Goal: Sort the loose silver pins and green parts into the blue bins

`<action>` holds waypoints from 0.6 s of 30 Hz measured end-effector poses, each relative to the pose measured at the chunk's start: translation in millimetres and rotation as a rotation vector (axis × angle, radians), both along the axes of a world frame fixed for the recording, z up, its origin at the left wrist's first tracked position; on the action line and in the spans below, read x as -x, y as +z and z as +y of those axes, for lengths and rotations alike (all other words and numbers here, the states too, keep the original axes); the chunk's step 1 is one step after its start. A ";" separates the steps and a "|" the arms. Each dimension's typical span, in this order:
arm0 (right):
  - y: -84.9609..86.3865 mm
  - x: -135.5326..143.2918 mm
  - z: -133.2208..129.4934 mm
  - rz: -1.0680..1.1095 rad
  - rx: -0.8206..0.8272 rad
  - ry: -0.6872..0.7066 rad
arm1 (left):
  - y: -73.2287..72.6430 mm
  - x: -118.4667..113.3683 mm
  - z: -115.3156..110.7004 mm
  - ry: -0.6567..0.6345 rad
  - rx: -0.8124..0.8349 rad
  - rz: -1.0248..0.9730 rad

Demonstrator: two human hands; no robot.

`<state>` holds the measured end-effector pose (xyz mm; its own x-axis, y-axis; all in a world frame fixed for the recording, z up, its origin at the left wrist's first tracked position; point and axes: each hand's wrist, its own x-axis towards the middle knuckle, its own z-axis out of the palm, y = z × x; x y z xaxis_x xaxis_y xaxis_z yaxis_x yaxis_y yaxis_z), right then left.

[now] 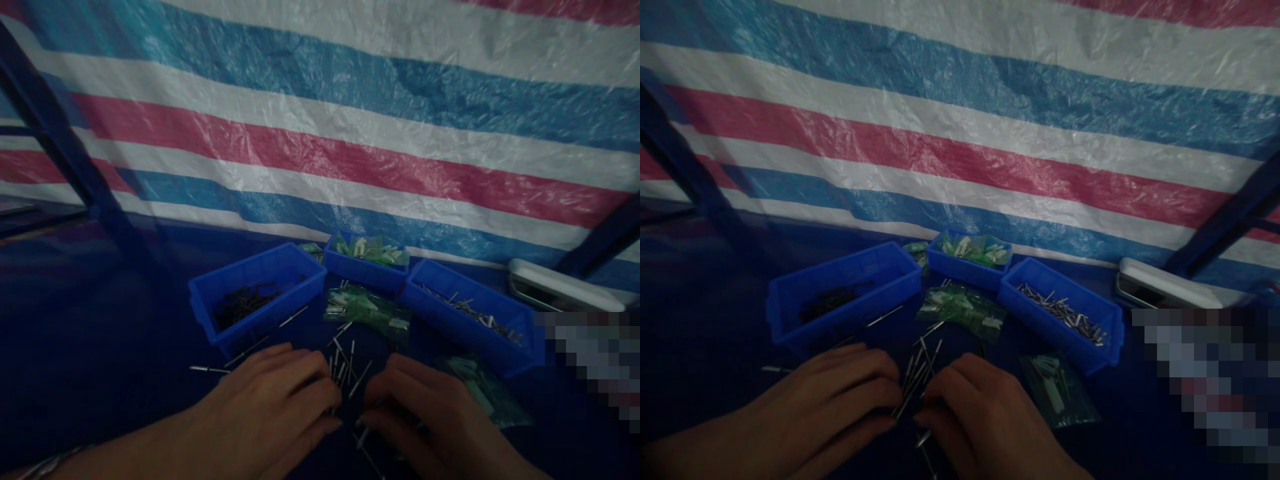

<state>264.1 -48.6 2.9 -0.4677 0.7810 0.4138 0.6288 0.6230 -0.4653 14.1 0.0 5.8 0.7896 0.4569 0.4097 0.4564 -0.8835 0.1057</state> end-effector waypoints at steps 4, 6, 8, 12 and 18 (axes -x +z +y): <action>-0.7 0.9 -1.3 0.057 0.025 0.050 | 1.6 0.9 0.1 -0.050 0.011 0.007; -1.6 0.9 -2.2 0.066 0.024 0.052 | 0.7 3.8 0.2 -0.102 0.009 -0.014; -2.9 1.2 -2.9 0.070 0.012 0.061 | -0.5 6.9 -0.3 -0.144 0.001 -0.029; -4.2 2.3 -2.8 0.061 0.018 0.072 | -3.3 9.6 -2.8 -0.170 -0.004 -0.016; -9.1 1.3 -2.8 0.044 0.036 0.134 | -9.2 5.2 -3.2 -0.186 -0.039 -0.124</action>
<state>262.8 -51.4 -6.2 -0.5505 0.7280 0.4086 0.5199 0.6819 -0.5145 9.0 -3.1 -3.4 0.8012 0.2905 0.5232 0.2714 -0.9556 0.1151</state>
